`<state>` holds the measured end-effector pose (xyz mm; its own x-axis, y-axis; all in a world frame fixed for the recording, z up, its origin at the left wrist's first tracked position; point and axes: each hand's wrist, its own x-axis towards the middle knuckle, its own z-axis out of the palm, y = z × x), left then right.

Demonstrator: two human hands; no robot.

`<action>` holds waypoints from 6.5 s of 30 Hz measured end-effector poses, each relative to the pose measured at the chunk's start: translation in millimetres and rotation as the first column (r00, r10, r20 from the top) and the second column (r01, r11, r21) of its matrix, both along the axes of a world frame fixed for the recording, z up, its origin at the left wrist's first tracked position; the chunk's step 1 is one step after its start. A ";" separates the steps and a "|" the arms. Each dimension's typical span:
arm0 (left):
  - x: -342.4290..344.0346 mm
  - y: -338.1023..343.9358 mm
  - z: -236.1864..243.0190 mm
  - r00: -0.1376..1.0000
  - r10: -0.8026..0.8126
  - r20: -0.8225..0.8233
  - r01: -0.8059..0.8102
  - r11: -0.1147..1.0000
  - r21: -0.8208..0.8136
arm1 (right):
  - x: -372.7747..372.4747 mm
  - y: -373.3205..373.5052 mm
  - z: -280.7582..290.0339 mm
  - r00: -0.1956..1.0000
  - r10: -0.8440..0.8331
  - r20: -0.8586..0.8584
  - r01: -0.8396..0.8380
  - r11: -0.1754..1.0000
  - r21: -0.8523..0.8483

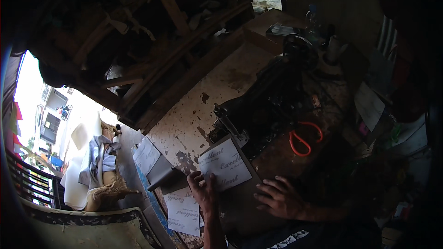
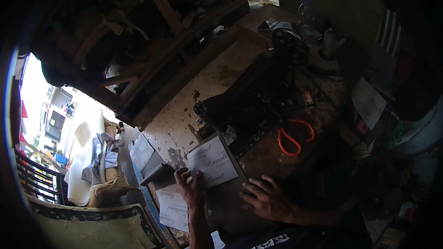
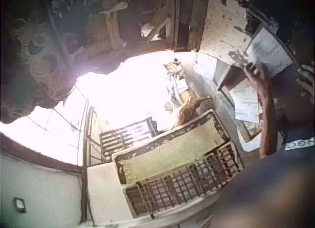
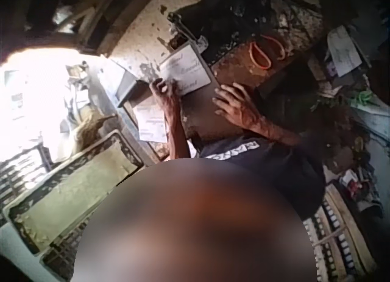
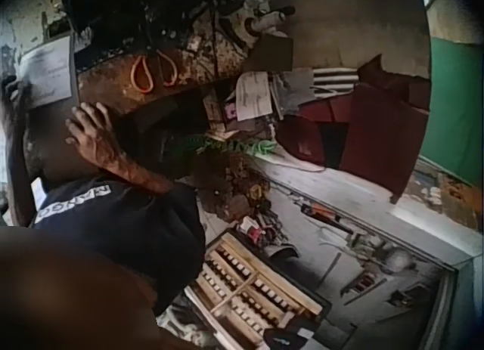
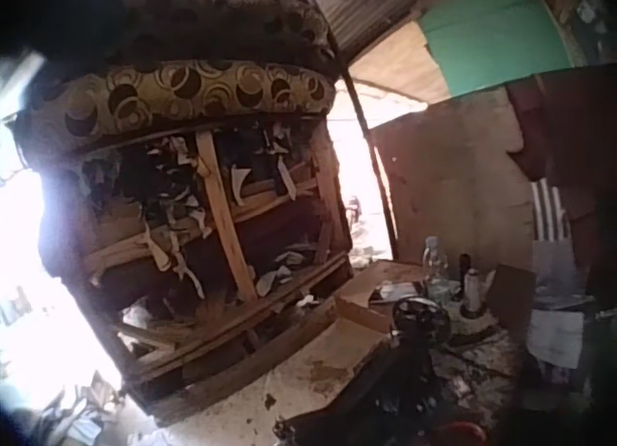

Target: The person cuts strips of fabric with shears and aligns them on a work surface next to a sewing machine, handling multiple pieces of fabric and patterned paper one at a time.

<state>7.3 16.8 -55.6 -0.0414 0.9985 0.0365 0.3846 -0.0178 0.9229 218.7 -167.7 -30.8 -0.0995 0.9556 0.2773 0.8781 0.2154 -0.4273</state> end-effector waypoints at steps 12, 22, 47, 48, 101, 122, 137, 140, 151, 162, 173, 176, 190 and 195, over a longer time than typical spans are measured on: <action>25.5 -0.3 16.9 0.985 -0.025 -0.169 0.040 0.995 0.087 | 7.0 -4.3 -6.5 1.000 -0.015 -0.023 0.016 0.998 0.056; 26.4 2.2 16.8 0.988 -0.005 -0.153 0.019 0.996 0.088 | 8.4 -5.7 -14.2 1.000 -0.007 -0.011 0.008 0.999 0.049; 31.7 -2.7 14.7 0.957 0.004 -0.290 0.039 0.989 0.142 | 8.8 -5.2 -15.9 0.997 -0.020 -0.081 0.027 0.996 0.086; 30.1 -2.3 13.5 0.956 0.007 -0.292 0.036 0.989 0.144 | 8.2 -4.9 -18.6 0.997 -0.017 -0.073 0.023 0.997 0.078; 38.1 -2.1 13.4 0.893 0.085 -0.441 -0.030 0.991 0.131 | 10.3 -3.5 -12.0 0.997 0.014 -0.076 -0.012 0.999 0.035; 75.8 52.6 4.3 0.722 -0.095 -0.685 0.426 0.841 0.333 | 11.2 -4.7 -11.3 0.998 0.006 -0.065 -0.006 1.000 -0.001; 92.3 56.0 -2.9 0.771 -0.071 -0.633 0.370 0.859 0.355 | 11.5 -2.9 -12.9 0.999 0.003 -0.054 -0.002 1.000 0.023; 91.1 58.3 -2.1 0.759 -0.078 -0.647 0.380 0.860 0.342 | 11.6 -2.5 -11.7 0.996 0.021 -0.087 -0.020 1.000 0.013; 96.4 20.1 -12.7 0.683 -0.060 -0.728 0.352 0.900 0.256 | 52.6 -16.6 -9.4 0.976 0.162 -0.142 -0.148 0.983 0.110; 120.4 7.8 0.1 0.692 -0.061 -0.719 0.367 0.888 0.277 | 34.7 -62.3 -35.6 0.795 -0.386 -0.467 0.343 0.922 -0.180; 119.3 -5.9 13.9 0.716 -0.127 -0.687 0.479 0.804 0.351 | 57.7 -56.1 -31.8 0.740 -0.278 -0.613 -0.068 0.875 -0.479; 118.8 -15.6 17.4 0.661 -0.283 -0.695 0.554 0.809 0.197 | 70.0 -51.9 -24.6 0.762 -0.211 -0.612 -0.127 0.878 -0.461; 116.6 -16.2 6.7 0.669 -0.280 -0.688 0.544 0.816 0.197 | 96.0 159.6 -34.3 0.974 -0.005 0.226 -0.023 0.992 0.122; 115.0 -17.4 13.1 0.651 -0.295 -0.700 0.549 0.820 0.164 | 117.6 199.3 -14.3 0.912 -0.033 0.410 0.012 0.998 0.054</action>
<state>122.3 -0.6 -42.5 0.5401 0.8127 0.2186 0.7249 -0.5812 0.3698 336.2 31.6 -45.1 -0.1933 0.9451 0.2636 0.9786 0.2050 -0.0175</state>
